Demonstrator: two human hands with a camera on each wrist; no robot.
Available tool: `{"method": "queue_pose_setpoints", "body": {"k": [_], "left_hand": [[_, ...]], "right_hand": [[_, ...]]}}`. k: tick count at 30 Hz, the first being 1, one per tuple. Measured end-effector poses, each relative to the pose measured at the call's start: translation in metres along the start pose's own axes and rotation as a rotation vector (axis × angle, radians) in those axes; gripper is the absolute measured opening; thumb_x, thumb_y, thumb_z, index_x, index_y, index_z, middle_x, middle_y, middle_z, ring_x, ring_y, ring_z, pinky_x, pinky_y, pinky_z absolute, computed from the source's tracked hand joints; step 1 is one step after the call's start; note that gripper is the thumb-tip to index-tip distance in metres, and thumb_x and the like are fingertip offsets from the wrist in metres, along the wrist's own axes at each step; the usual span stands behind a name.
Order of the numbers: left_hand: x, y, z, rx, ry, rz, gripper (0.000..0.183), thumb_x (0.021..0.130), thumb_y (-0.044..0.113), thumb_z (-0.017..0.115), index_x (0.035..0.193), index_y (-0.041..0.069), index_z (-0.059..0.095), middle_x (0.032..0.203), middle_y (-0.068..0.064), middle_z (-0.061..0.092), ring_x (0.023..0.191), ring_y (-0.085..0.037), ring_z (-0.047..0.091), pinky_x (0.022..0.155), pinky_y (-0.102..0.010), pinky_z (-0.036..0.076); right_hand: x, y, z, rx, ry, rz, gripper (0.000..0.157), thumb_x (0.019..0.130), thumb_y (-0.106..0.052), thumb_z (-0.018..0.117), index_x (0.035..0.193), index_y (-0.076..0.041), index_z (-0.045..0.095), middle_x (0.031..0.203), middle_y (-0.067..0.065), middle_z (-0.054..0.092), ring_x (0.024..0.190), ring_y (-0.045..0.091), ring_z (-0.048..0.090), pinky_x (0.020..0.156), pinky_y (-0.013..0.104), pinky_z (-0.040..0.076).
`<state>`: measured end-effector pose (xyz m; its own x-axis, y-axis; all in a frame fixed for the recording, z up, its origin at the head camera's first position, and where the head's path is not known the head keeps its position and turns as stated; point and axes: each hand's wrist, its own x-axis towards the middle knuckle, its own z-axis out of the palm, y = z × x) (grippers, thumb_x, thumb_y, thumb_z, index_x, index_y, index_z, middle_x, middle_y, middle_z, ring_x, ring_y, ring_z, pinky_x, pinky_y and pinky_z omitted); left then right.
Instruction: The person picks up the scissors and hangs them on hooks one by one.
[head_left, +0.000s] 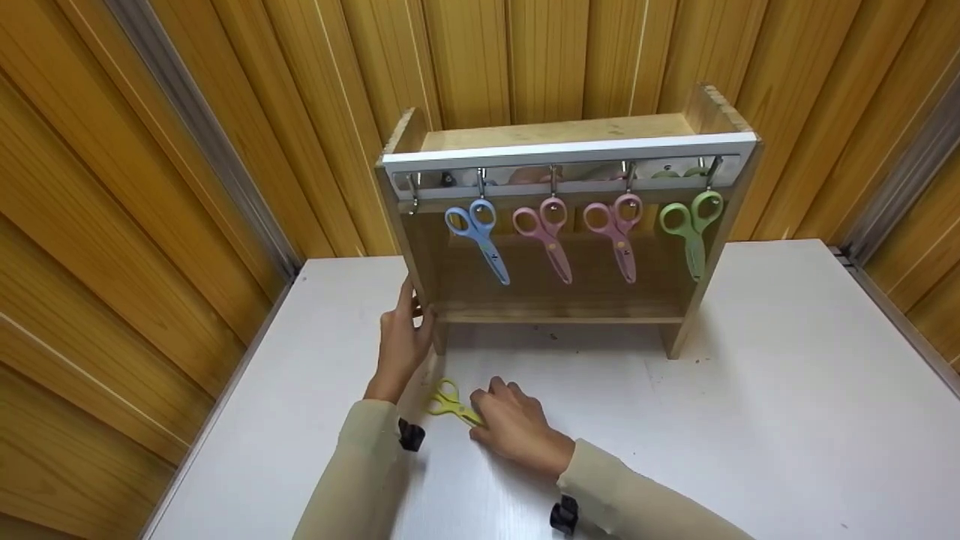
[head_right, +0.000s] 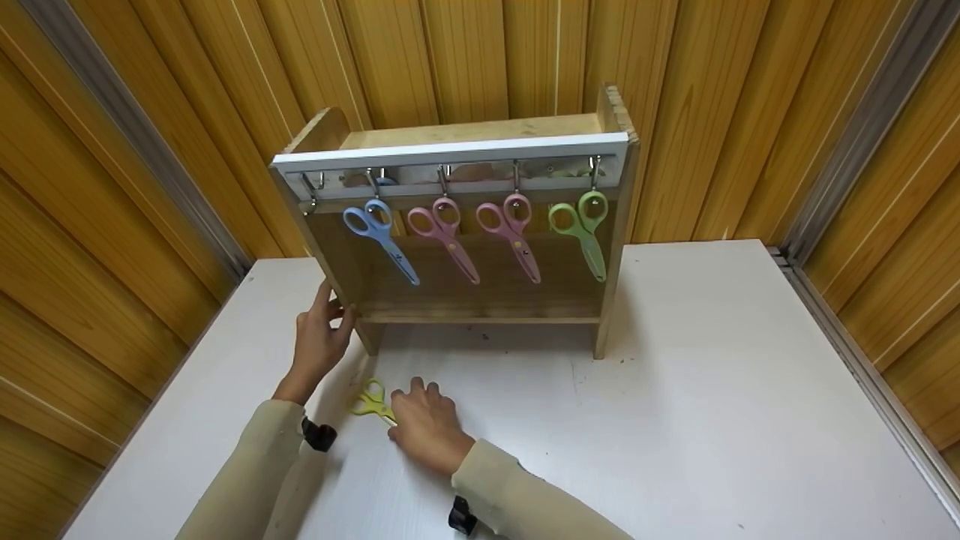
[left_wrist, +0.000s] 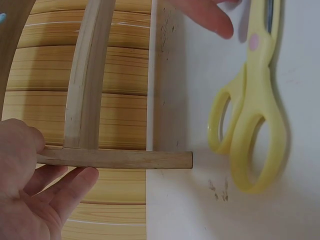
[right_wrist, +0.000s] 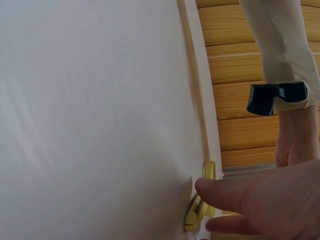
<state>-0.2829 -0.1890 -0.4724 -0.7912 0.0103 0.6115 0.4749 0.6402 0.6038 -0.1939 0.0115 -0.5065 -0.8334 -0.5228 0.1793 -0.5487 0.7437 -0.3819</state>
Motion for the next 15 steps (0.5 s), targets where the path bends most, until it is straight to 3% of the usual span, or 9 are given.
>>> {"method": "queue_pose_setpoints", "body": {"k": [6,15], "left_hand": [[0.0009,-0.0003,0.0004,0.003,0.003,-0.001,0.066,0.099,0.000,0.063,0.158,0.007,0.035,0.128,-0.027,0.066,0.105,-0.039,0.072,0.082,-0.049,0.064],[0.0005,0.0036,-0.0010,0.025,-0.008,-0.032,0.066,0.099,0.001,0.063,0.159,0.007,0.034,0.130,-0.025,0.066,0.105,-0.037,0.073,0.080,-0.040,0.065]], "right_hand": [[-0.0006,0.0009,0.0019,-0.017,0.024,-0.009,0.023,0.082,-0.021,0.082,0.078,-0.014,0.061,0.079,0.003,0.052,0.068,0.019,0.047,0.045,0.032,0.040],[-0.0017,0.0012,0.0056,-0.026,0.058,-0.014,0.017,0.082,-0.017,0.081,0.079,-0.014,0.065,0.077,0.001,0.050,0.066,0.017,0.046,0.045,0.030,0.039]]}}
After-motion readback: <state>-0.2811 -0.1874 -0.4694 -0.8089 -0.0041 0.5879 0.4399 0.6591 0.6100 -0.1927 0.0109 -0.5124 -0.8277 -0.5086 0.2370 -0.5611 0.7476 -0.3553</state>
